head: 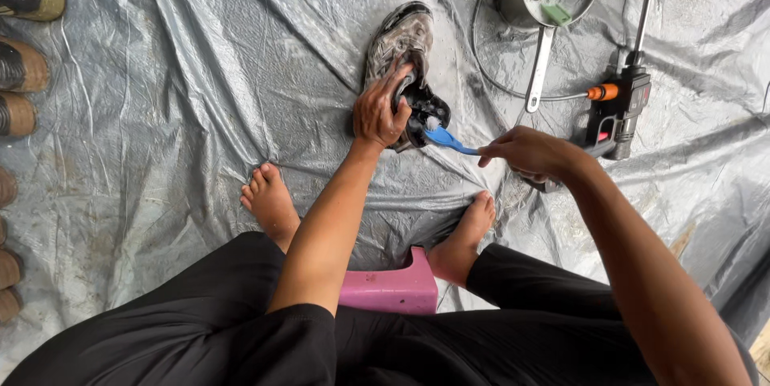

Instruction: The person scrubs a single sneaker with a brush and soapy water, focusing on the upper and interior surfaces. They use a blue brush to apply cleaning solution and scrub the shoe thoroughly.

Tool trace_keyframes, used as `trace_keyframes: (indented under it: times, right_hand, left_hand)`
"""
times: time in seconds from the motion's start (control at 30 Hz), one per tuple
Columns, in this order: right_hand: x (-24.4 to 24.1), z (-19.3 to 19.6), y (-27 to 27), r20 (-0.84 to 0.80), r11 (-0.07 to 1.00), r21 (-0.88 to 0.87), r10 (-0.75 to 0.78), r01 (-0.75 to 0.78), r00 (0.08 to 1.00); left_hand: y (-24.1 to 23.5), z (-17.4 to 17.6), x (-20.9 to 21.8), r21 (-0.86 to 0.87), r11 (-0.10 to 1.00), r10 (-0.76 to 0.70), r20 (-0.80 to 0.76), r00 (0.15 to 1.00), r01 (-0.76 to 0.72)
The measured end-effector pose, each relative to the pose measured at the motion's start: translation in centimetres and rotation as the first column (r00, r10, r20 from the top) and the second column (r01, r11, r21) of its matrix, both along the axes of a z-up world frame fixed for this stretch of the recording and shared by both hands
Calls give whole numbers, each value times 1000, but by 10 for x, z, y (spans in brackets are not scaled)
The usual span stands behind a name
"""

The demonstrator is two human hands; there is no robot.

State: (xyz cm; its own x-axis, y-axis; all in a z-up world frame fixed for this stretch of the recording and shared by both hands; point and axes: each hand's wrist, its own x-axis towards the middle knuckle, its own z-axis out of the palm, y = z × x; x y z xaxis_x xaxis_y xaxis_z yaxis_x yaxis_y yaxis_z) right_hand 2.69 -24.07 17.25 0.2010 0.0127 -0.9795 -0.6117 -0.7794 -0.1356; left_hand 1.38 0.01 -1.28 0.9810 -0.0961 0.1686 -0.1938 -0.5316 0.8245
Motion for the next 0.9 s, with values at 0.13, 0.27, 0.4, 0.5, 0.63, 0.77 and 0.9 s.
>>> trace_keyframes:
  times: [0.13,0.27,0.4,0.5,0.63,0.77,0.9]
  right_hand:
    - [-29,-70,24,166,997,16,-77,75,983]
    - [-30,-110,25,181,972,-125,220,-199,959]
    - [-21,-57,18,81,971,-116,220,-210,972]
    - [-32,-91,30,124,981,-114,174,-160,977]
    - [-44,-115,46,261,949,-230,274,-216,926]
    - [-34,-14,41,169,934,-224,319,-279,933]
    - [-49,-86,38,235,939,-217,315,-266,920]
  left_hand:
    - [-2,4,3,95,995,-8,-3,1000,8]
    - [-1,0,6,58,997,47,63,997,-50]
    - [-5,-11,-1,121,986,101,95,990,-112]
    - [-4,-10,-1,99,988,111,78,991,-119]
    - [-10,-7,2,109,989,81,126,989,-95]
    - [-11,-16,-2,112,985,117,115,986,-130]
    - [-15,-2,-5,124,986,99,116,988,-114]
